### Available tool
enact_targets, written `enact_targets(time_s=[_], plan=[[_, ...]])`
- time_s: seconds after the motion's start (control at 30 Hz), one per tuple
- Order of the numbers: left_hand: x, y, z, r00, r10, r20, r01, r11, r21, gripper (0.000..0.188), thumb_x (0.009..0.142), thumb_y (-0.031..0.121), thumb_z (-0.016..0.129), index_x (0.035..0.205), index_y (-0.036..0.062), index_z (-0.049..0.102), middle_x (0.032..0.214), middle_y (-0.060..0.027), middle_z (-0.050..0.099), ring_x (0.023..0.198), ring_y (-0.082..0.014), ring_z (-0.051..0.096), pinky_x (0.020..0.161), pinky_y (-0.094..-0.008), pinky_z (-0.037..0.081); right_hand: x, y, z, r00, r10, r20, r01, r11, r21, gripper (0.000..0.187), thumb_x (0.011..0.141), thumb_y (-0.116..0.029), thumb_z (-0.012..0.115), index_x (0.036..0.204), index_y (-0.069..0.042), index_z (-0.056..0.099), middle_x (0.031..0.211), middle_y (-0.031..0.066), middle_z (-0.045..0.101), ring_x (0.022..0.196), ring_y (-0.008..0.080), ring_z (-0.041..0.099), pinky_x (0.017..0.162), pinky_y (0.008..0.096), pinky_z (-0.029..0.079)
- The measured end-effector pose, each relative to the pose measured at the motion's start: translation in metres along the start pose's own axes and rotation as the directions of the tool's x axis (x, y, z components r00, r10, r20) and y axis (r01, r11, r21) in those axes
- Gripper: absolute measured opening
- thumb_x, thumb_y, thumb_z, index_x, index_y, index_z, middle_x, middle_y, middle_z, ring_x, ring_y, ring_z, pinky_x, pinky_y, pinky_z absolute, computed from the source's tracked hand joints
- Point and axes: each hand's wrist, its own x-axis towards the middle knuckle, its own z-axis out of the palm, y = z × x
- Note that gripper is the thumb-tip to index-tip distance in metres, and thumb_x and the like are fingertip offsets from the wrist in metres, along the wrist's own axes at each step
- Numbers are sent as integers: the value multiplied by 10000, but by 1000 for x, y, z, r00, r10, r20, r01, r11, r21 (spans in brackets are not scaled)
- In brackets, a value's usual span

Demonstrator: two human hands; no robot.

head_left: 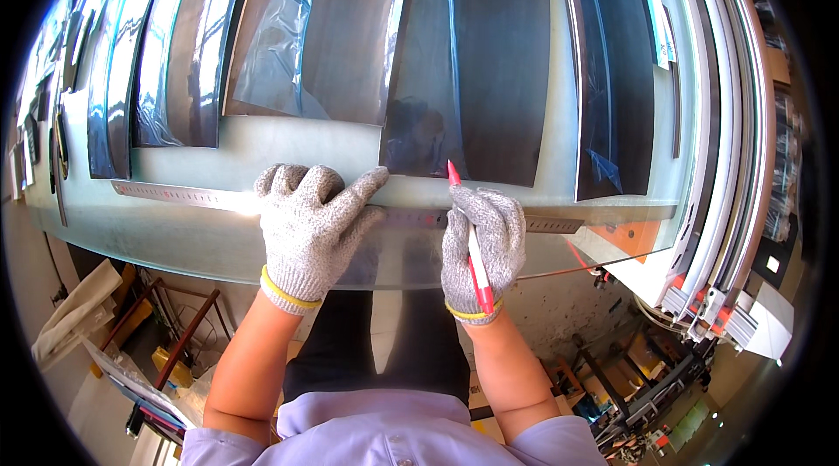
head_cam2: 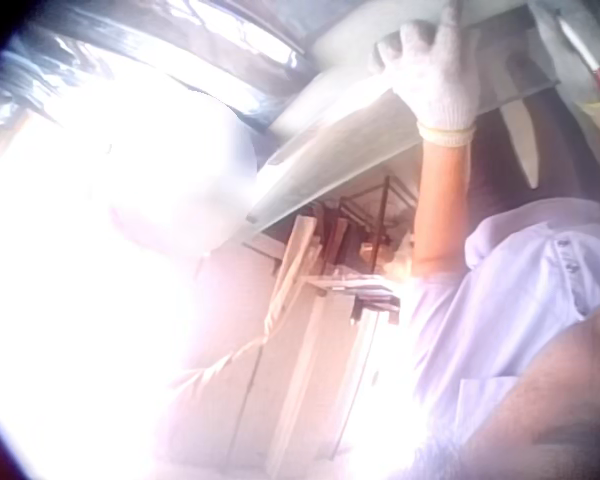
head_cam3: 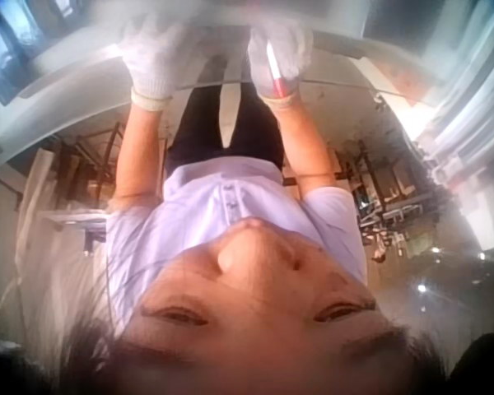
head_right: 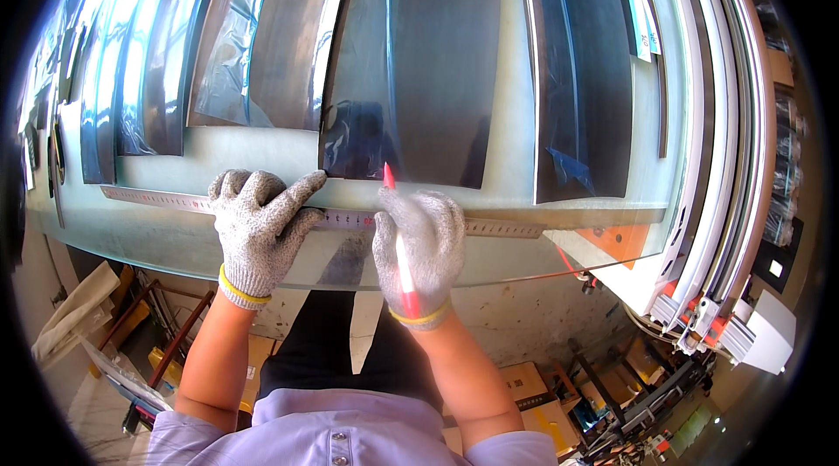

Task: The person measures and marks several dark rectangular solar panels on a glass table using a metal ruler and a red marker. They align the ruler along the edges of the panels to draw straight lines, occasionally repositioning the panels to access different sides. The process involves repetitive measuring and marking actions on multiple units.

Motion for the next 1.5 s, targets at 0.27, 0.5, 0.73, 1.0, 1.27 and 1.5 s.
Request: enact_targets(time_s=[0.27,0.5,0.73,1.0,1.27,1.5], plan=[[-1,-2,1,1000,3,1,-3,1000,-23,466,799,311,829,1260,276,763,864,-11,539,867,-267,543,911,-491,410,0,12,-9,997,-74,31,70,990,124,310,784,53,776,1078,-31,726,939,115,675,840,339,634,848,463,518],[1,0,-1,1000,5,-4,-5,1000,-11,466,759,267,855,1219,222,802,824,-24,585,845,-266,565,908,-475,422,1,13,-7,993,-108,54,101,987,125,284,776,42,778,1047,-35,739,914,107,675,828,328,634,853,476,519],[2,1,-2,1000,-6,11,6,1000,-20,456,775,265,848,1226,218,798,820,-26,580,838,-268,563,913,-480,417,3,10,-7,994,-98,43,92,989,117,286,772,44,778,1044,-34,743,909,113,674,833,330,638,847,481,528],[0,-2,1,1000,6,10,-6,1000,-13,463,800,317,830,1256,262,772,847,-13,542,857,-262,545,901,-483,411,1,11,-7,997,-68,32,65,993,103,303,777,48,790,1067,-26,743,927,122,671,844,343,636,840,481,527],[3,1,-1,1000,-8,-9,7,999,-37,459,764,264,863,1210,179,793,824,-38,610,848,-270,575,906,-479,427,5,10,-8,999,-31,22,29,995,91,327,782,51,792,1097,-22,739,926,123,675,828,338,633,787,456,513],[2,1,-1,1000,-13,5,14,999,-34,468,765,271,864,1217,179,788,830,-44,616,863,-274,584,927,-491,430,3,14,-14,994,-93,56,83,983,167,289,780,38,786,1055,-41,740,916,109,678,813,323,635,786,443,507]])
